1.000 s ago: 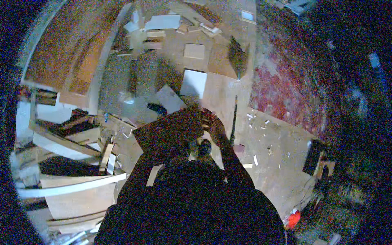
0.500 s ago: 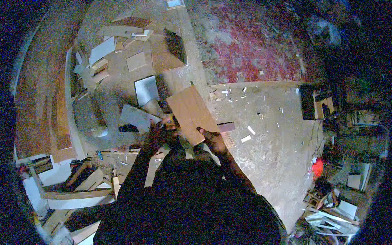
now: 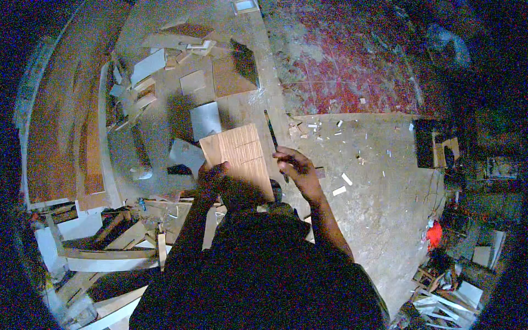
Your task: The person is using a hand saw to cut a notch into a piece of wood.
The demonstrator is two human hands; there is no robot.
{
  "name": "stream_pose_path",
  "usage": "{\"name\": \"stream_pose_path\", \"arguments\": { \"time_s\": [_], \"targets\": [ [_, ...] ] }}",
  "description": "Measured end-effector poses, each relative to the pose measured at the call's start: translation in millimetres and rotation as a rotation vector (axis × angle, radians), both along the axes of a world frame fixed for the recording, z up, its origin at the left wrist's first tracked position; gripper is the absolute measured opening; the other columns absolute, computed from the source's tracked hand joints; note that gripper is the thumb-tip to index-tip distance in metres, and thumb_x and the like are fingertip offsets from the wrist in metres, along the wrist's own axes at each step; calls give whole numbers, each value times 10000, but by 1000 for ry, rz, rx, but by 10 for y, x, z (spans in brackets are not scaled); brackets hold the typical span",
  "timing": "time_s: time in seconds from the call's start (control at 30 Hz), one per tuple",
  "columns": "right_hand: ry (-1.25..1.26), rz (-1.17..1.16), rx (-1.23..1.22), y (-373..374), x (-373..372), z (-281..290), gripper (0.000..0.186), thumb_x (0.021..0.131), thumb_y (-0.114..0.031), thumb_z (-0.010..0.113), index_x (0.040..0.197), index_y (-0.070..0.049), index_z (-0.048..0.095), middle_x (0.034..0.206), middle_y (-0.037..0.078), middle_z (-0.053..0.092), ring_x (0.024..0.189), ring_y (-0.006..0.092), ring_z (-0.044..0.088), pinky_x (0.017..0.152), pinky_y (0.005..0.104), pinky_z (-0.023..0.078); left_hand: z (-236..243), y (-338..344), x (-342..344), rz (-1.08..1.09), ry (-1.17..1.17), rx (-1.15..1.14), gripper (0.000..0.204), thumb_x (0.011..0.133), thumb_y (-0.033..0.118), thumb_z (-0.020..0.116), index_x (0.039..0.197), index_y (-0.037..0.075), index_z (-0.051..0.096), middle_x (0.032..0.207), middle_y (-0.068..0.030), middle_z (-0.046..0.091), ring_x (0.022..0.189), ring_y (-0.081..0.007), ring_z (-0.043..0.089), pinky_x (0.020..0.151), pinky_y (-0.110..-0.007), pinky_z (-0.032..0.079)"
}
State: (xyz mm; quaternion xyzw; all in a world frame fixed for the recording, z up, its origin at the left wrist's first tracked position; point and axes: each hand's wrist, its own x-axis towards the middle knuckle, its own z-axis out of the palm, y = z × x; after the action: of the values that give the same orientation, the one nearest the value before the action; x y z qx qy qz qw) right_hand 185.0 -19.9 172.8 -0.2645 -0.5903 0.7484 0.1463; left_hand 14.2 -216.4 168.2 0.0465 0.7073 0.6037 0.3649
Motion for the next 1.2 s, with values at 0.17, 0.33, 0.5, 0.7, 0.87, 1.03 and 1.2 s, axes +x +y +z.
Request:
{"name": "stream_pose_path", "arguments": {
  "time_s": [0.17, 0.33, 0.5, 0.7, 0.87, 1.03, 1.2],
  "targets": [
    [-64, 126, -110, -130, -286, 463, 338, 857, -157, 705, 1160, -40, 610, 927, 19, 682, 912, 114, 607, 829, 263, 480, 404, 19, 59, -153, 17, 54, 313, 857, 197, 683, 1081, 3, 583, 927, -61, 658, 828, -125, 610, 746, -288, 497],
    [-126, 84, 15, -176, -272, 98, 260, 897, -236, 667, 1070, -43, 636, 801, 12, 649, 743, 77, 575, 696, 252, 484, 423, 22, 193, 12, -45, 158, 325, 862, 231, 680, 1067, -6, 594, 933, -86, 660, 838, -139, 606, 740, -304, 496],
    [-669, -242, 952, 99, 28, -1809, 479, 863, -422, 631, 1227, -126, 534, 951, 123, 622, 887, 268, 593, 728, 433, 479, 340, 86, 174, -47, 255, -67, 354, 869, 267, 668, 1068, -16, 596, 954, -97, 664, 852, -167, 605, 754, -321, 495],
    [-919, 38, 1202, -58, 105, -2493, 540, 804, -365, 655, 1241, -91, 493, 1170, 84, 564, 1007, 338, 548, 810, 552, 434, -213, 83, 246, -103, 381, -219, 364, 873, 276, 653, 1073, -21, 591, 925, -113, 671, 833, -175, 608, 765, -345, 495],
    [-692, 37, 1125, -42, 254, -2316, 392, 812, -299, 609, 1137, -88, 550, 1032, 97, 615, 955, 319, 569, 774, 498, 447, -744, 137, 278, -167, 368, -200, 378, 853, 276, 659, 1070, -25, 586, 907, -139, 667, 821, -216, 620, 738, -373, 494],
    [-758, -80, 1037, 152, 791, -2461, 254, 861, -275, 556, 1008, -69, 567, 906, 139, 633, 813, 333, 592, 717, 444, 459, -802, 733, 532, -6, 25, -27, 389, 842, 259, 678, 1089, -25, 579, 938, -126, 662, 859, -218, 619, 765, -376, 498],
    [-272, -376, 265, -1, 995, -1156, 220, 970, -225, 488, 1038, -21, 537, 726, 78, 546, 608, 168, 516, 564, 280, 424, -815, 743, 738, -89, 338, 190, 399, 898, 238, 656, 1154, -41, 530, 1061, -113, 638, 971, -201, 606, 891, -324, 459]
  ]
}}
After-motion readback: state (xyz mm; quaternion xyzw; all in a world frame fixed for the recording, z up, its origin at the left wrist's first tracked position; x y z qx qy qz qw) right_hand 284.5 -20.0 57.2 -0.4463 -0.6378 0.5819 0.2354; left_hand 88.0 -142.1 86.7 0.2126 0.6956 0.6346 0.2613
